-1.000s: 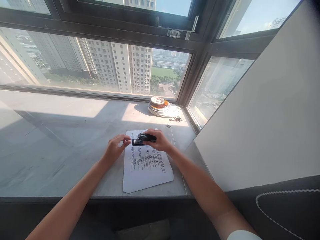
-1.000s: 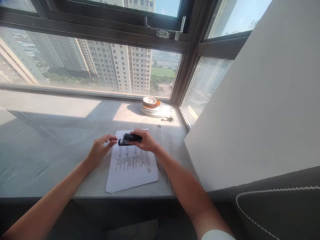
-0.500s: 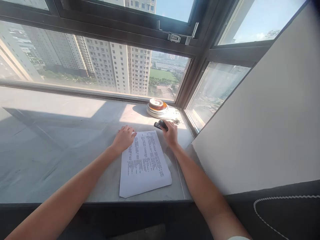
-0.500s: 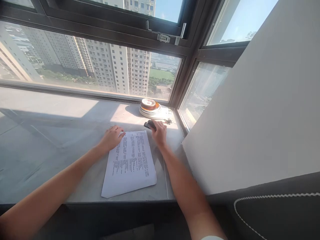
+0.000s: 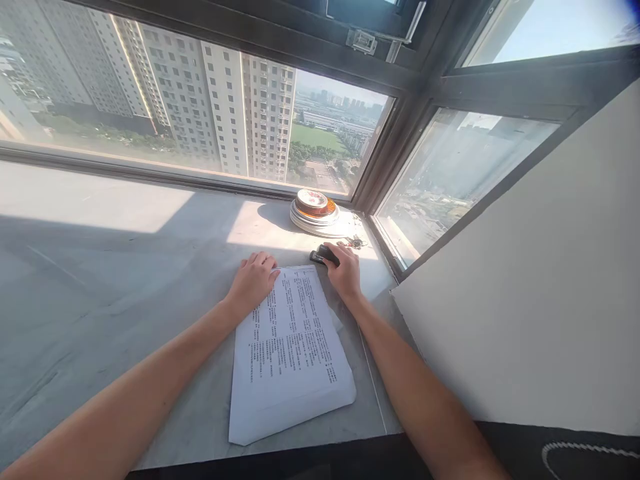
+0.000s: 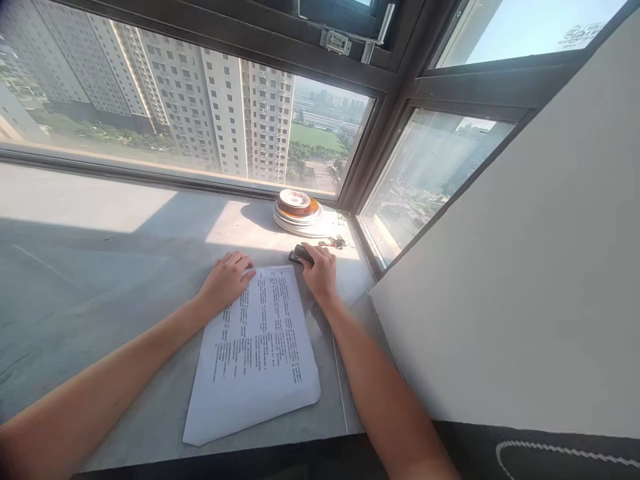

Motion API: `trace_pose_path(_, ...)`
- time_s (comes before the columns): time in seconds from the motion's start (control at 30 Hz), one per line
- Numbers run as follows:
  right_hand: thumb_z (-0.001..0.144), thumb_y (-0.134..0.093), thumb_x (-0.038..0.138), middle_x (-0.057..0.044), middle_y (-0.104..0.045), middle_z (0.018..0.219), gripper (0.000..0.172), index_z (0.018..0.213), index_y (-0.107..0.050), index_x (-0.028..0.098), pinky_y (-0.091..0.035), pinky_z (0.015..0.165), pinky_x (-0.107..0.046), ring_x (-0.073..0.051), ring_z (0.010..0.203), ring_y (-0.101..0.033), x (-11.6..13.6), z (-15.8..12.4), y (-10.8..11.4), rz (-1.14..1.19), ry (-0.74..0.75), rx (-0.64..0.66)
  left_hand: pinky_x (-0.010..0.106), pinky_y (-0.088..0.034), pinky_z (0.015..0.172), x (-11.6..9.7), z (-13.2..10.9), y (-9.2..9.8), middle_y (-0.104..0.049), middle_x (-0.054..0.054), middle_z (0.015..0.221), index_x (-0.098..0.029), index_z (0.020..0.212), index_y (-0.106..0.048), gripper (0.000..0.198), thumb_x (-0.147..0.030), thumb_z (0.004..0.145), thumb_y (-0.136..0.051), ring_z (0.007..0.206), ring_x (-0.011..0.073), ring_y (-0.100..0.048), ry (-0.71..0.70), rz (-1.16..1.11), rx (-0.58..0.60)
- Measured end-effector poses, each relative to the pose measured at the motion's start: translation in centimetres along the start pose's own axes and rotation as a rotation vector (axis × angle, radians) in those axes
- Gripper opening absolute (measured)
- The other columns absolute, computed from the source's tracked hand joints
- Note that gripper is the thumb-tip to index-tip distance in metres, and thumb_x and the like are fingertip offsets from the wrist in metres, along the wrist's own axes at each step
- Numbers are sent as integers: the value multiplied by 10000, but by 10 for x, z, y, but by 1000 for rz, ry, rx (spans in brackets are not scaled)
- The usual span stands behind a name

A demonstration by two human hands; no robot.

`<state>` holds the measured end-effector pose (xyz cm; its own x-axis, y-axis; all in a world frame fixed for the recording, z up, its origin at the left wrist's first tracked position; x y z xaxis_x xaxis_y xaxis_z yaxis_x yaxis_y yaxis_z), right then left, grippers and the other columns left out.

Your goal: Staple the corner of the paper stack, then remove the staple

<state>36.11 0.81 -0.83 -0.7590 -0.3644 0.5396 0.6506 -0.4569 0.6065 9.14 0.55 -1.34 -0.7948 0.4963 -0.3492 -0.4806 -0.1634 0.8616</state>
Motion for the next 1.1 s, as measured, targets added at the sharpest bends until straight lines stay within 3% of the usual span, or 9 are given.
trace_pose_path(0.53,972,-688,265,-142,-741,1367,428,1397,-739,253,-456,1208,-666,-410,1389,-612,2,-3,4,38,-130,-8,456,-475,920,-10,2,9,-695,75,962,-221,897,-587,178,-160,1051,-520,966,283,-597,-39,-117,47)
trace_pose_path(0.63,970,-709,268,-139,-751,1337,407,1374,-751,246,-487,1186,-630,-392,1329,-650,4,-1,4,22,-132,2,464,-481,927,-12,2,11,-698,79,972,-219,901,-594,170,-175,1043,-512,972,287,-601,-45,-131,60)
trace_pose_path(0.8,976,-709,296,-110,-786,1172,323,1283,-787,231,-584,1028,-518,-320,1113,-717,9,0,9,30,-97,-27,476,-488,933,-10,2,9,-703,90,960,-222,891,-603,178,-209,1036,-501,954,285,-603,-48,-143,71)
trace_pose_path(0.93,993,-694,281,-79,-759,1071,275,1250,-783,240,-594,892,-427,-264,1005,-703,41,-5,24,29,-5,-116,468,-503,931,-4,4,5,-719,91,965,-223,888,-627,149,-201,1005,-538,986,292,-636,-35,-195,46)
trace_pose_path(1.0,973,-741,279,-49,-740,1014,279,1250,-778,267,-586,839,-381,-233,946,-699,70,-13,26,55,42,-55,437,-521,890,1,6,7,-727,88,959,-218,900,-651,126,-201,988,-562,949,280,-657,2,-272,-9)
trace_pose_path(1.1,912,-809,226,-19,-745,997,276,1182,-785,277,-572,798,-332,-199,886,-713,115,-32,15,134,42,154,381,-520,785,12,8,22,-733,87,983,-205,953,-672,125,-214,1005,-558,846,240,-659,127,-357,-318)
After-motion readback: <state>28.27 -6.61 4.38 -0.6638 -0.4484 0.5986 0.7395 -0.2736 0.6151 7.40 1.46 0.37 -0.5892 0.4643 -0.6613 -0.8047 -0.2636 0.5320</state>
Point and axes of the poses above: each hand's wrist, its own z-axis towards the middle knuckle, its own y-axis out of the back of the hand, x = y × z, the point moved 3 cm from there along z, towards the middle knuckle
